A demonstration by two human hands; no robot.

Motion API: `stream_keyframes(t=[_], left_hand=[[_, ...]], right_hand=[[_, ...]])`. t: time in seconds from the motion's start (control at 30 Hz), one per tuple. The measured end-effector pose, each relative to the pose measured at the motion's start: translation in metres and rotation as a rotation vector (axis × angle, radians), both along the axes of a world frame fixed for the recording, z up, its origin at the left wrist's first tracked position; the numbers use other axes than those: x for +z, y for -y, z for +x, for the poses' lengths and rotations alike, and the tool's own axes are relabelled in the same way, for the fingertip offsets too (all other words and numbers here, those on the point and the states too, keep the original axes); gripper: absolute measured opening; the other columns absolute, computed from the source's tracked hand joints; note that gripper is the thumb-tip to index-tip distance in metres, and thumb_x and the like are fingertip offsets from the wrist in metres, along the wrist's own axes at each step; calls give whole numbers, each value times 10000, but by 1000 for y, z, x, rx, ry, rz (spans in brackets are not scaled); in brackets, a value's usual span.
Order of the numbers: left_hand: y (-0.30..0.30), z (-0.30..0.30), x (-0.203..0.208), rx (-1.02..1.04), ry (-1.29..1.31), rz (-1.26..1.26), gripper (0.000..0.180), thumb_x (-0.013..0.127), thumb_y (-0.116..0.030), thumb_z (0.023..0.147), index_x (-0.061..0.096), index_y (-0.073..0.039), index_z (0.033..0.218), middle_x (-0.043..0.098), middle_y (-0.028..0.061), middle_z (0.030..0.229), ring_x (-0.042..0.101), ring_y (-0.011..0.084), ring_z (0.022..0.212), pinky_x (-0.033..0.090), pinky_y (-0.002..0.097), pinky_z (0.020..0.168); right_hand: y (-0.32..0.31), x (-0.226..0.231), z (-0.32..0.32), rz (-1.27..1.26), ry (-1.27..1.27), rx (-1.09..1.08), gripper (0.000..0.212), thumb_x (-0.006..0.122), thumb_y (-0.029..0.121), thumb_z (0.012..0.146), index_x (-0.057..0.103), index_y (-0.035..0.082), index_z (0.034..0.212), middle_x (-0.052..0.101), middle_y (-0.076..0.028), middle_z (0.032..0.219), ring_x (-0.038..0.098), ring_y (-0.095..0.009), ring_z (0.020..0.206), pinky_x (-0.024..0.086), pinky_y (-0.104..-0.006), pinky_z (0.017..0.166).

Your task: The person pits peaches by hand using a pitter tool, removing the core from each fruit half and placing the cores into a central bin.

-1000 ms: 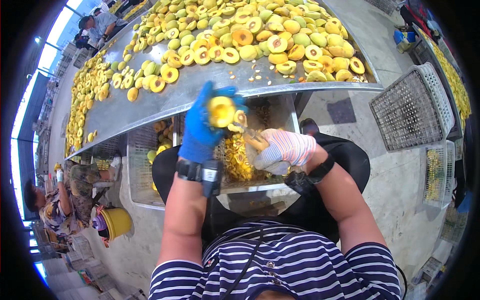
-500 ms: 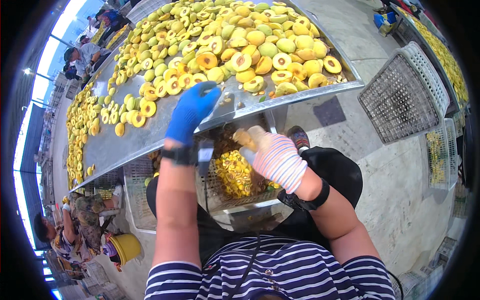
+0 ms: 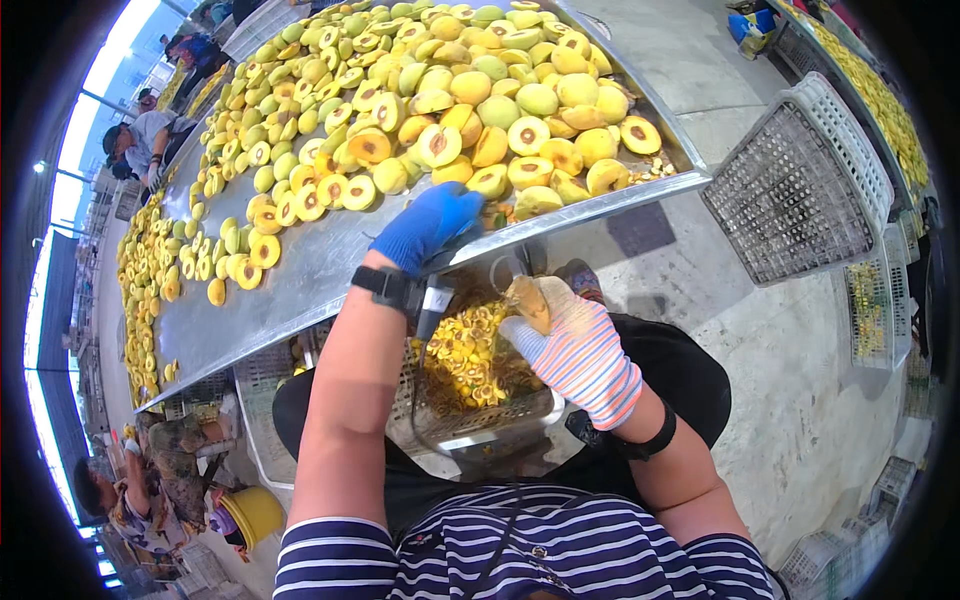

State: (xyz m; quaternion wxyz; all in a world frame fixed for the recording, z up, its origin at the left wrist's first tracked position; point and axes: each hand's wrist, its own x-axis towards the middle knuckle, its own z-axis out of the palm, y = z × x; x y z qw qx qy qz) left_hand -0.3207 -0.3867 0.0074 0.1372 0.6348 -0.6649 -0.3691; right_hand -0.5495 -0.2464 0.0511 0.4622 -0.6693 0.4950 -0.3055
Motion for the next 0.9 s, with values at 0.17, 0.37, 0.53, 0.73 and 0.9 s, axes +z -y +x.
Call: stream_keyframes(t=[0.17,0.37,0.53,0.73,0.9], left_hand=[[15,-25,30,292,-258,71,521,534,-465,878,618,47,912,660,164,822,669,253,790,515,372,697],[46,-57,13,361,149,-76,670,578,-534,793,637,87,1039,647,298,1043,620,400,1037,469,444,892],[61,-18,-12,268,55,-122,401,710,-311,786,637,17,1004,649,113,795,645,194,752,514,311,657],[-39,-3,46,328,-805,-126,387,604,-203,842,594,-49,1196,649,49,962,604,115,804,491,254,652],[-106,13,22,280,-964,-483,370,511,-262,951,542,25,1182,617,168,1151,614,290,1041,513,378,875]], right_hand=[[-1,1,-11,-35,-6,-63,317,725,211,814,589,49,1051,640,-120,741,647,-234,614,511,-332,586],[0,-8,-9,-110,-39,-105,334,715,239,812,593,43,1054,672,-178,893,660,-351,837,525,-385,700],[2,7,6,-64,-91,-67,350,706,273,807,590,49,1050,657,-217,879,623,-415,860,513,-446,720],[14,-8,20,-50,37,-146,409,674,357,805,574,20,1015,638,-252,807,620,-434,823,498,-462,725],[5,-9,80,-38,27,52,392,675,324,808,568,9,1015,636,-262,854,610,-442,847,491,-461,728]])
